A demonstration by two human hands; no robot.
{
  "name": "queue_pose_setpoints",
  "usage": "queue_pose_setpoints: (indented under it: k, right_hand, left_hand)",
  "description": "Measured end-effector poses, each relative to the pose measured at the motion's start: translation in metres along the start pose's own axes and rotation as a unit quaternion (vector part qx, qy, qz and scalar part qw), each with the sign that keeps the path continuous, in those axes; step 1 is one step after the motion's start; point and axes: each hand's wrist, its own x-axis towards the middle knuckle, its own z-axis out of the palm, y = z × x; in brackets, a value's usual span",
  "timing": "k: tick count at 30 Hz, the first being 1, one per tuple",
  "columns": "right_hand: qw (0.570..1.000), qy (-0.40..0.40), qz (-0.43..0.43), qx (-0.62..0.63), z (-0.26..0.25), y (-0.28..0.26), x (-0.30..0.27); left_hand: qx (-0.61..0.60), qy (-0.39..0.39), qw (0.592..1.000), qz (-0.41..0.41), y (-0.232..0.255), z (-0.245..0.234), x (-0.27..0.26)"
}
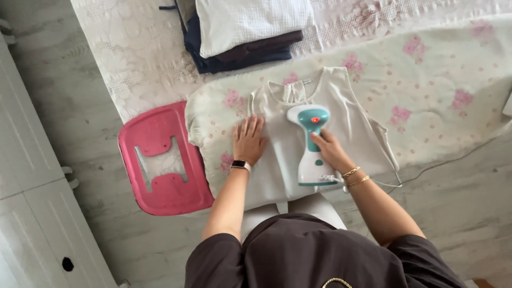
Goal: Steaming and folding various pieces of clothing on an ironing board using a handheld clothes steamer.
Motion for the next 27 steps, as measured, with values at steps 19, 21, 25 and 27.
queue_pose_setpoints:
  k: [19,21,25,27]
  right_hand:
    - [0.989,0.077,0.08,0.096,-0.002,-0.072,-0.001]
    - [0.993,0.068,0.076,0.053,0.001,-0.06,0.003]
    - [0.997,0.023,0.067,-0.029,0.001,-0.045,0.01]
    - [0.996,0.046,0.081,0.005,-0.007,-0.052,0.014]
  left_hand:
    - [0.01,0.041,0.999,0.031,-0.021,-0.009,0.007]
    - [0.013,0.048,0.998,0.027,-0.021,-0.007,0.009]
    - [0.019,0.051,0.998,0.025,-0.018,-0.011,0.021]
    - [0.021,0.05,0.997,0.05,-0.019,-0.015,0.039]
